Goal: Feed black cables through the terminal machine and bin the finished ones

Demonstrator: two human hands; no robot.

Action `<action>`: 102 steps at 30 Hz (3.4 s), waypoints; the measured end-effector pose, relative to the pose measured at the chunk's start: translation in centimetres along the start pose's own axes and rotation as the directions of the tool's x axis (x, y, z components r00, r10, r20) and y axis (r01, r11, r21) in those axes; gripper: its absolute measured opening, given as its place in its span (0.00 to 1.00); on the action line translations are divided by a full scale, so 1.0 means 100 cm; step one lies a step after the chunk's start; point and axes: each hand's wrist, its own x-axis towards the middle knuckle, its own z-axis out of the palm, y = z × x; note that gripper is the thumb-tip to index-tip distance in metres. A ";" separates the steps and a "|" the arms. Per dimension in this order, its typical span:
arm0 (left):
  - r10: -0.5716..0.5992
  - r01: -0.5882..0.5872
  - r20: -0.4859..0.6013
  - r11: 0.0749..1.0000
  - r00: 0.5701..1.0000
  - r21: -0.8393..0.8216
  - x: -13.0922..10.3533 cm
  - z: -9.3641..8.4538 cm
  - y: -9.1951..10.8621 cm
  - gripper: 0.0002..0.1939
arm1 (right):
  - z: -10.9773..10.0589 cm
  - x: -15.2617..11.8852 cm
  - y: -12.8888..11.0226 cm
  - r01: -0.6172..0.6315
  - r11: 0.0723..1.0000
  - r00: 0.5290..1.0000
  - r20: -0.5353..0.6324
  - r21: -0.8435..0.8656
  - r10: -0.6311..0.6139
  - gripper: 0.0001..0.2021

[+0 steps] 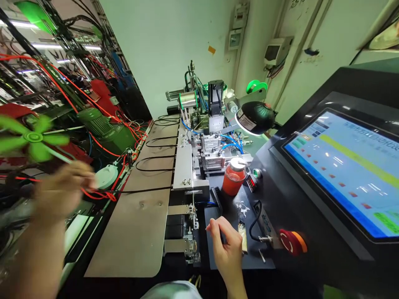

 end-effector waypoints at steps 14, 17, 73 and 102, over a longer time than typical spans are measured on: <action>0.144 -0.069 0.590 0.987 0.794 -0.147 -0.033 0.162 0.032 0.09 | 0.012 0.001 -0.010 -0.167 0.975 0.975 0.172 0.144 0.141 0.09; 0.251 -0.287 0.682 0.956 0.687 -0.062 -0.029 0.158 0.029 0.11 | 0.007 0.004 -0.011 -0.164 0.981 0.936 0.329 0.102 0.122 0.11; -0.239 0.137 0.657 0.969 0.715 0.203 -0.023 0.181 0.023 0.14 | 0.032 0.013 0.029 -0.210 0.977 0.974 0.092 0.039 0.206 0.15; 0.345 -0.626 0.613 0.709 0.711 0.326 -0.043 0.171 0.011 0.15 | 0.064 0.017 0.040 -0.221 0.939 0.971 0.155 0.264 0.184 0.17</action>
